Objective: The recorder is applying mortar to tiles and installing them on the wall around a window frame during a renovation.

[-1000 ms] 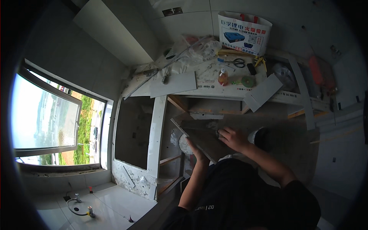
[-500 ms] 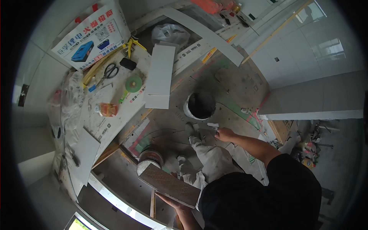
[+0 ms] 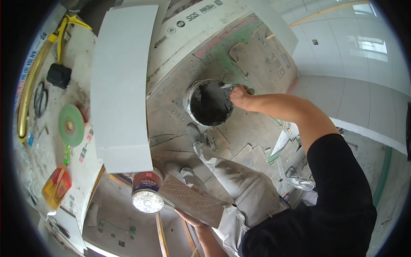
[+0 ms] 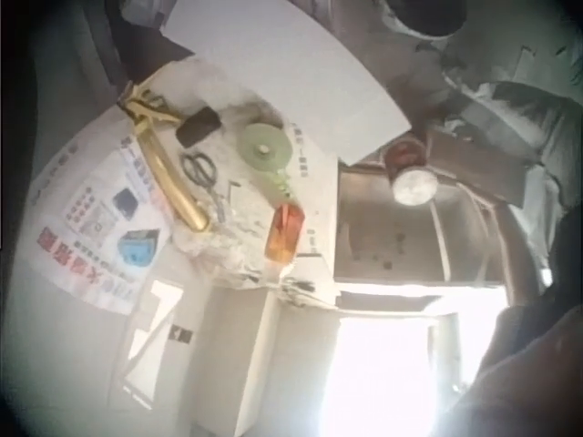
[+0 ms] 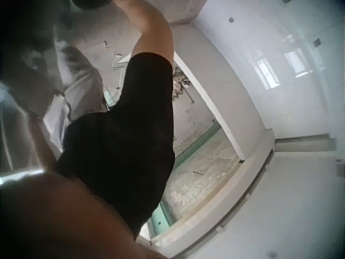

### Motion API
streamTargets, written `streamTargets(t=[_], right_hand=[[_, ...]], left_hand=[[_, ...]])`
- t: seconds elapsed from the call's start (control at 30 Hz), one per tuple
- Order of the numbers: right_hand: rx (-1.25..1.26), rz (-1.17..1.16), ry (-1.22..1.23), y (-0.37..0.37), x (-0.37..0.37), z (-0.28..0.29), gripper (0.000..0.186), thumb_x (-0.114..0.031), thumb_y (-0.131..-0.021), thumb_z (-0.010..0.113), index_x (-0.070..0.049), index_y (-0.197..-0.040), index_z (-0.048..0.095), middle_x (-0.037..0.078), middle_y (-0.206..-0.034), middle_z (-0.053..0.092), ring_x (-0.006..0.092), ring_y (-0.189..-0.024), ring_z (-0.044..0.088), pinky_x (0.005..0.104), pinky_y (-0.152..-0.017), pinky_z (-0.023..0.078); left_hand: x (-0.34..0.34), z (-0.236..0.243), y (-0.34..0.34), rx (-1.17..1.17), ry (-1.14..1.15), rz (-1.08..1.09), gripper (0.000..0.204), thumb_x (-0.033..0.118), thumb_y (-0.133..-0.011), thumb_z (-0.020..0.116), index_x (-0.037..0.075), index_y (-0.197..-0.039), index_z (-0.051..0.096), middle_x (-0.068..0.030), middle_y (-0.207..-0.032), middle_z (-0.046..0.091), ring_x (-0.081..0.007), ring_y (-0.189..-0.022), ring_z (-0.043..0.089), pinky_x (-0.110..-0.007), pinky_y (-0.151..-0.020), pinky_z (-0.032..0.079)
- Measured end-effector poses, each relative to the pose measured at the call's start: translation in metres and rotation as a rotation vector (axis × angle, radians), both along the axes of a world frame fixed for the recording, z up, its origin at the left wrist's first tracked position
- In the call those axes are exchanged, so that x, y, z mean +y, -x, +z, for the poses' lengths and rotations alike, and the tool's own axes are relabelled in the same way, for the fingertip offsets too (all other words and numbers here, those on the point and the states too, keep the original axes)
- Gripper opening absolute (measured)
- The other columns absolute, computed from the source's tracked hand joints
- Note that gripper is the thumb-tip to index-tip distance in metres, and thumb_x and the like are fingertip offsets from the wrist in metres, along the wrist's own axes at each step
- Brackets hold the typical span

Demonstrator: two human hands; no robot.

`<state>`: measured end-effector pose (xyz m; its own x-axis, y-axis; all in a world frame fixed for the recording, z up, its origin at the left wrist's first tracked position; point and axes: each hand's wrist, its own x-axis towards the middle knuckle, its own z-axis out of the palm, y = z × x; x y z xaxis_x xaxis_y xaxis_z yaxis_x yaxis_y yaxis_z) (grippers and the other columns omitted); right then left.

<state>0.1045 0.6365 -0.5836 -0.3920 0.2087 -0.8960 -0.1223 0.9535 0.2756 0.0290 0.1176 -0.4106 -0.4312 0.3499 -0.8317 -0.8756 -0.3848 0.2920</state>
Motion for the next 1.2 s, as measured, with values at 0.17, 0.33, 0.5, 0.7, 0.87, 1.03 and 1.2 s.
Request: streamTargets(t=[0.17, 0.33, 0.5, 0.7, 0.87, 1.03, 1.2], right_hand=[[-0.103, -0.303, -0.122, -0.021, 0.032, -0.077, 0.022, -0.01, -0.094, 0.075, -0.009, -0.111, 0.089, 0.008, -0.113, 0.087, 0.0297, -0.103, 0.084, 0.0593, -0.066, 0.065], [0.159, -0.676, 0.132, -0.027, 0.003, -0.108, 0.023, -0.007, -0.091, 0.074, -0.004, -0.107, 0.089, 0.016, -0.107, 0.087, 0.0347, -0.1, 0.084, 0.0545, -0.076, 0.067], [-0.3, -0.455, 0.385, -0.133, 0.086, -0.131, 0.018, -0.009, -0.093, 0.068, -0.005, -0.092, 0.085, 0.012, -0.091, 0.083, 0.0265, -0.083, 0.082, 0.0483, -0.065, 0.064], [-0.323, -1.585, 0.627, -0.067, -0.025, -0.116, 0.038, -0.024, -0.108, 0.063, -0.006, -0.074, 0.06, 0.009, -0.063, 0.059, 0.0216, -0.049, 0.056, 0.0479, -0.046, 0.045], [-0.226, -2.196, 0.854, -0.098, -0.027, -0.13, 0.053, -0.033, -0.117, 0.053, -0.008, -0.07, 0.056, 0.01, -0.063, 0.059, 0.0262, -0.051, 0.058, 0.0445, -0.047, 0.044], [-0.294, -3.225, 1.13, -0.069, -0.076, -0.144, 0.045, -0.028, -0.119, 0.049, -0.009, -0.079, 0.052, 0.007, -0.063, 0.051, 0.0233, -0.052, 0.055, 0.0432, -0.051, 0.043], [-0.444, -3.77, 1.628, -0.041, -0.125, -0.155, 0.045, -0.036, -0.116, 0.054, -0.015, -0.077, 0.046, 0.005, -0.061, 0.049, 0.0242, -0.05, 0.056, 0.0369, -0.044, 0.047]], left_hand=[[-0.007, -0.036, -0.045, -0.058, -0.051, -0.006, 0.101, 0.089, -0.105, 0.045, 0.009, -0.167, 0.049, -0.0207, -0.145, 0.067, -0.0372, -0.132, 0.065, -0.058, -0.108, 0.059], [-0.049, -0.038, -0.043, -0.025, 0.13, 0.031, 0.101, 0.089, -0.105, 0.044, 0.009, -0.168, 0.049, -0.021, -0.146, 0.067, -0.0381, -0.13, 0.068, -0.058, -0.105, 0.061], [0.02, -0.086, -0.054, -0.082, 0.0, 0.039, 0.1, 0.088, -0.106, 0.044, 0.01, -0.169, 0.048, -0.0229, -0.147, 0.068, -0.0399, -0.127, 0.071, -0.06, -0.107, 0.06], [0.019, -0.067, -0.026, -0.126, 0.042, -0.097, 0.097, 0.086, -0.106, 0.048, 0.01, -0.165, 0.051, -0.0216, -0.141, 0.07, -0.041, -0.131, 0.068, -0.06, -0.112, 0.057], [0.035, -0.077, -0.034, -0.217, 0.086, -0.249, 0.098, 0.087, -0.104, 0.05, 0.01, -0.165, 0.051, -0.0205, -0.143, 0.069, -0.04, -0.13, 0.068, -0.06, -0.112, 0.056], [0.054, -0.078, -0.026, -0.266, 0.15, -0.304, 0.1, 0.089, -0.103, 0.048, 0.012, -0.166, 0.05, -0.0191, -0.142, 0.069, -0.0402, -0.129, 0.068, -0.061, -0.111, 0.056], [0.056, -0.077, -0.012, -0.235, 0.192, -0.416, 0.105, 0.093, -0.098, 0.052, 0.013, -0.167, 0.048, -0.0215, -0.141, 0.068, -0.0422, -0.129, 0.068, -0.064, -0.11, 0.057]])
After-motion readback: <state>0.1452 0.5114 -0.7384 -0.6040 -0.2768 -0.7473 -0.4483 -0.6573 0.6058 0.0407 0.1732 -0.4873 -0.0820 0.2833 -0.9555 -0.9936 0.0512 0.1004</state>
